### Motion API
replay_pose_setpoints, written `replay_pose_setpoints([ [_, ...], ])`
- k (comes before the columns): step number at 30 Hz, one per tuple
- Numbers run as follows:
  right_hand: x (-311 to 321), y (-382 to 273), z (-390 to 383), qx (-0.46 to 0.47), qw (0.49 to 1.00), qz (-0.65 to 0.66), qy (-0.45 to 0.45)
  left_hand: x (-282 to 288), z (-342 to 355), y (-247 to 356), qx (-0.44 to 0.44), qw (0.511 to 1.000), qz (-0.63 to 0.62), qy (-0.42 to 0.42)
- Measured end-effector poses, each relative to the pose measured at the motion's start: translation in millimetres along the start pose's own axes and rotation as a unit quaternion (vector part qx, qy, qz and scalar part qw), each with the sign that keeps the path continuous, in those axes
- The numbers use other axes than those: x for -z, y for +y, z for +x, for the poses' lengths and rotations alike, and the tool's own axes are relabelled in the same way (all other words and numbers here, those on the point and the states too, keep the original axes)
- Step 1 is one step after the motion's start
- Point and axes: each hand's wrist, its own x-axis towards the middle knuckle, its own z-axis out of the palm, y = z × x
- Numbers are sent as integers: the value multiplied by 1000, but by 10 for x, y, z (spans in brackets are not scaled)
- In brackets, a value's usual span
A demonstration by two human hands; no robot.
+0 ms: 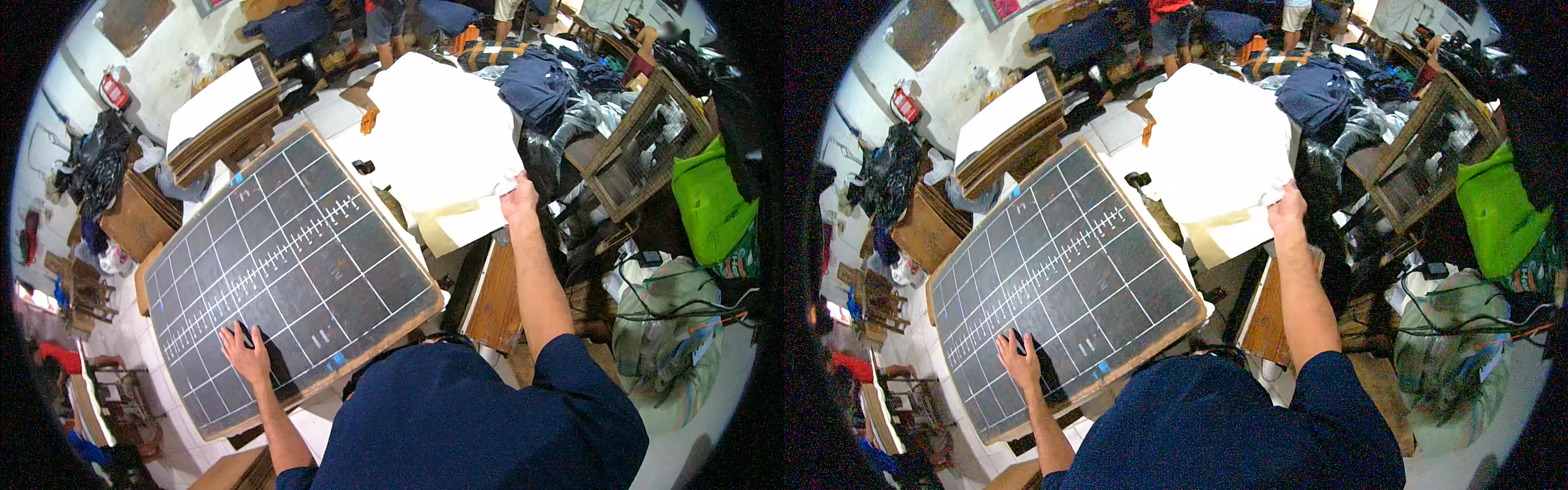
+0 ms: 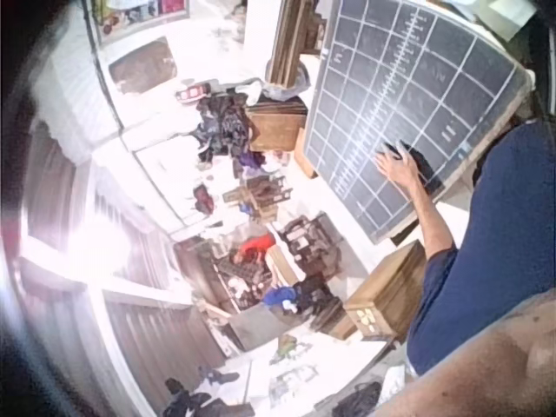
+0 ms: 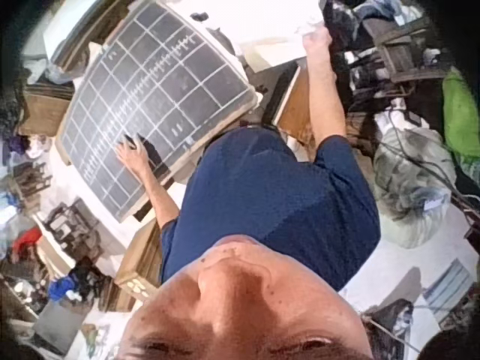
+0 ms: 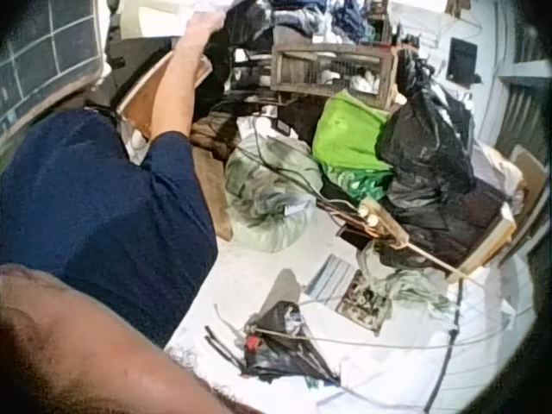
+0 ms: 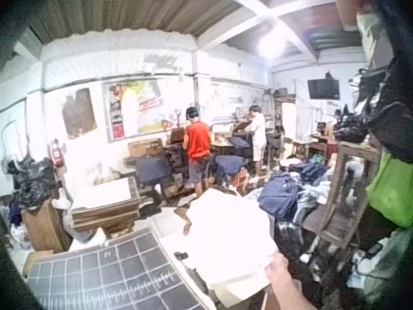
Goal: The person repeatedly places white fabric onto a screen printing frame, smooths it flat, then lifts the frame to remove the fabric and repeat the cycle. The process is performed by hand without visible tools, and the fabric is returned to a pile after each placement.
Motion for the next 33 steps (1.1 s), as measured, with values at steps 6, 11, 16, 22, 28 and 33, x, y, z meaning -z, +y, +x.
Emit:
replay_pose_setpoints([
  [6,-566,-163,-660,36,990,-22,-133,51,144,1356,-157,924,-346,-46],
  [11,-1042,-153,-1317,9,968,18,-250,403,2,2800,-326,811,-455,-167],
  [16,-1225,89,-1974,-45,945,63,-317,565,-120,3637,-356,775,-516,-83],
  [22,-1078,18,-2244,-32,947,46,-315,458,70,3645,-243,743,-617,-96],
  [28,-1034,-3,-2209,-29,943,26,-331,187,133,3404,-283,827,-486,10],
  [33,-964,78,-2035,-38,944,69,-322,232,168,3171,-153,830,-536,-9],
])
